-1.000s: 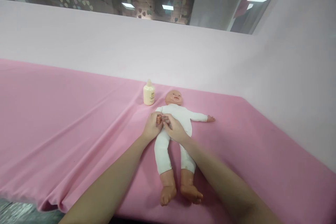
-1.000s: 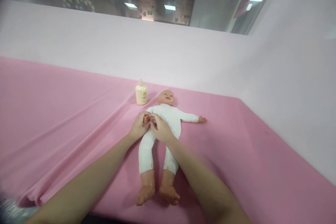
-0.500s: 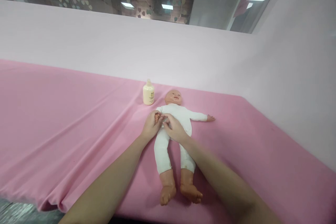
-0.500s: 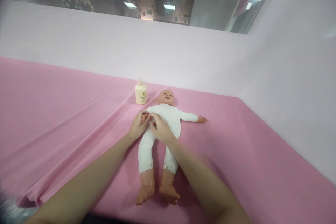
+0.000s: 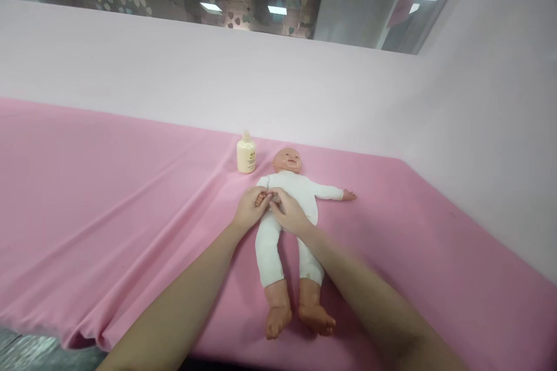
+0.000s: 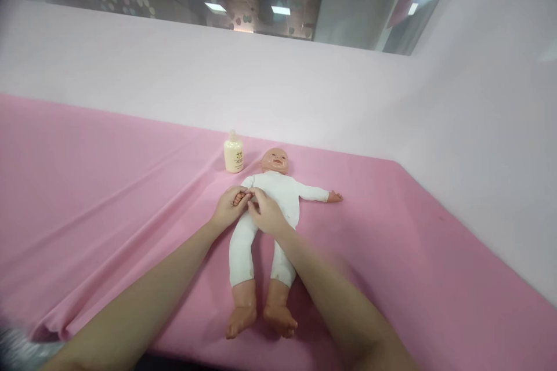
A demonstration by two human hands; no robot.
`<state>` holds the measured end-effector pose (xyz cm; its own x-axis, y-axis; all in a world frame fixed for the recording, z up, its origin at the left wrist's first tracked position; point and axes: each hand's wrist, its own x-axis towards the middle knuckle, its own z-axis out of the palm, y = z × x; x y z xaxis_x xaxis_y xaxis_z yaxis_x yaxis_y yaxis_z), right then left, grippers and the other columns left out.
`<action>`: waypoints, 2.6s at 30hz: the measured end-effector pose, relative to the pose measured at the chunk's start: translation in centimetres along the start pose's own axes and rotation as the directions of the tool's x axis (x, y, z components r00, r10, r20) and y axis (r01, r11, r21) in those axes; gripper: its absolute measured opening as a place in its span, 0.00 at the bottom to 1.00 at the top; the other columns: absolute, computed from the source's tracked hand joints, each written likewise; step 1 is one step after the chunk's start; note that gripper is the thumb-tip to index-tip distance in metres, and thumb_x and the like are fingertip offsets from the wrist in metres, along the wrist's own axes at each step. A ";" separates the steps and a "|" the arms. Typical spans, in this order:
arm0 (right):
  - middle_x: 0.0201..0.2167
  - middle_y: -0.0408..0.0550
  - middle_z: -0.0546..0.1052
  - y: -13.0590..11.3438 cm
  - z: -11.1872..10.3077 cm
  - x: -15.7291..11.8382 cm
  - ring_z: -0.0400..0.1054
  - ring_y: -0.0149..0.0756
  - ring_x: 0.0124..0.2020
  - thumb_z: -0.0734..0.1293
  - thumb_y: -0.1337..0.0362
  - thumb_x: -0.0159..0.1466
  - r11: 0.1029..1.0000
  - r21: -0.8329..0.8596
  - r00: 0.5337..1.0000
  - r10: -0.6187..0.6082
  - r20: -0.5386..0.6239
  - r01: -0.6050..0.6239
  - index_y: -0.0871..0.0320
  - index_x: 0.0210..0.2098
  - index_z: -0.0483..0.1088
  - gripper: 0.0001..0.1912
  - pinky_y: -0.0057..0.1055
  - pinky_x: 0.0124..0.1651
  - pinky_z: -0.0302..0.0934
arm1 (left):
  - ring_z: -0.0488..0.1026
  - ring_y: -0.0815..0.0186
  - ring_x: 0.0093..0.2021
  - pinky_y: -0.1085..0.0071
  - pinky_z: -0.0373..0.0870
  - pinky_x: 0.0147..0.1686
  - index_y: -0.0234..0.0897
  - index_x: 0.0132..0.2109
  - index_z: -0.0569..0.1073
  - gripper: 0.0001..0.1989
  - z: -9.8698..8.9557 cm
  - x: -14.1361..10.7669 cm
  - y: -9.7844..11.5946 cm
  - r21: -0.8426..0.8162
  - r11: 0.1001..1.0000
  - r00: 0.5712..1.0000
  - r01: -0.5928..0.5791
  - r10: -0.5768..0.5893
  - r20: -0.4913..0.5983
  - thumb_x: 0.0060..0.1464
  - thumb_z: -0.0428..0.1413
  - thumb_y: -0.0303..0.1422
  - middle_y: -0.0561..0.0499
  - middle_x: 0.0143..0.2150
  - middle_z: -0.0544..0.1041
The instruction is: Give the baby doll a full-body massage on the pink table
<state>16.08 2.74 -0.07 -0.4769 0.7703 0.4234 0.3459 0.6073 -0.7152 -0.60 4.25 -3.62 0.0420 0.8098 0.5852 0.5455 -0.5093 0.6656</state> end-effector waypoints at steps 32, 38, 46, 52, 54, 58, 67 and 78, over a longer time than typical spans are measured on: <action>0.37 0.46 0.73 0.6 0.3 0.4 0.67 0.36 0.39 0.59 0.66 0.66 0.997 -0.057 0.998 -0.055 -0.016 0.054 0.54 0.45 0.69 0.10 0.35 0.45 0.63 | 0.69 0.64 0.34 0.66 0.66 0.41 0.37 0.32 0.72 0.20 -0.2 0.2 -0.3 -0.050 0.999 0.996 -0.002 0.006 0.091 0.67 0.42 0.39 0.50 0.31 0.75; 0.36 0.45 0.72 0.5 0.2 0.5 0.66 0.36 0.37 0.61 0.67 0.65 0.997 -0.048 0.998 -0.054 -0.032 0.053 0.54 0.43 0.70 0.09 0.35 0.44 0.63 | 0.70 0.63 0.36 0.65 0.65 0.44 0.38 0.33 0.74 0.20 -0.1 0.3 -0.2 -0.030 0.997 0.988 -0.073 0.077 0.131 0.68 0.43 0.39 0.50 0.32 0.76; 0.35 0.44 0.73 0.6 0.4 0.6 0.65 0.36 0.36 0.61 0.69 0.64 0.998 -0.062 0.998 -0.035 -0.058 0.032 0.55 0.38 0.69 0.07 0.35 0.43 0.62 | 0.70 0.62 0.36 0.65 0.65 0.43 0.39 0.33 0.73 0.19 -0.2 0.4 0.4 0.031 0.995 0.978 -0.098 0.091 0.188 0.67 0.44 0.41 0.50 0.33 0.76; 0.36 0.45 0.73 0.6 0.4 0.6 0.66 0.35 0.36 0.60 0.69 0.64 0.997 -0.079 0.998 -0.018 -0.063 0.013 0.55 0.39 0.70 0.08 0.35 0.44 0.62 | 0.69 0.63 0.34 0.65 0.65 0.41 0.39 0.31 0.72 0.19 -0.2 0.3 0.6 0.040 0.995 0.981 -0.090 0.082 0.174 0.66 0.45 0.41 0.50 0.30 0.74; 0.37 0.45 0.74 0.6 0.4 0.5 0.66 0.35 0.37 0.60 0.69 0.64 0.997 -0.076 0.998 -0.014 -0.062 0.009 0.55 0.40 0.70 0.09 0.35 0.45 0.62 | 0.69 0.63 0.34 0.66 0.65 0.41 0.38 0.32 0.72 0.18 -0.2 0.3 0.7 0.032 0.995 0.982 -0.092 0.085 0.169 0.66 0.45 0.40 0.50 0.30 0.75; 0.39 0.45 0.75 0.8 0.5 0.5 0.67 0.35 0.38 0.60 0.70 0.63 0.998 -0.061 0.998 0.001 -0.068 -0.005 0.55 0.41 0.70 0.10 0.34 0.46 0.62 | 0.72 0.62 0.40 0.64 0.66 0.45 0.38 0.39 0.74 0.13 -0.3 0.2 0.8 0.000 0.997 0.984 -0.081 0.080 0.159 0.64 0.48 0.37 0.49 0.38 0.78; 0.41 0.45 0.75 1.1 0.5 0.5 0.69 0.36 0.42 0.59 0.69 0.64 0.998 0.002 0.994 0.060 -0.095 -0.060 0.54 0.43 0.69 0.11 0.36 0.48 0.63 | 0.72 0.61 0.44 0.63 0.67 0.47 0.39 0.45 0.72 0.09 -0.2 0.1 0.7 -0.037 0.998 0.992 -0.049 0.053 0.117 0.62 0.51 0.36 0.48 0.43 0.77; 0.37 0.44 0.75 1.4 0.2 0.7 0.70 0.35 0.38 0.59 0.65 0.66 0.992 0.092 0.979 0.103 -0.177 -0.088 0.54 0.41 0.68 0.07 0.33 0.44 0.63 | 0.71 0.61 0.50 0.63 0.67 0.53 0.41 0.49 0.70 0.11 0.2 0.1 0.0 -0.118 0.992 0.994 -0.050 0.061 0.093 0.61 0.54 0.37 0.48 0.48 0.74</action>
<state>16.07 4.09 -0.95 -0.2882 0.8511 0.4389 0.3107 0.5167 -0.7978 -0.41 4.34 -3.64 0.1531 0.8009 0.5789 0.4398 -0.5798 0.6858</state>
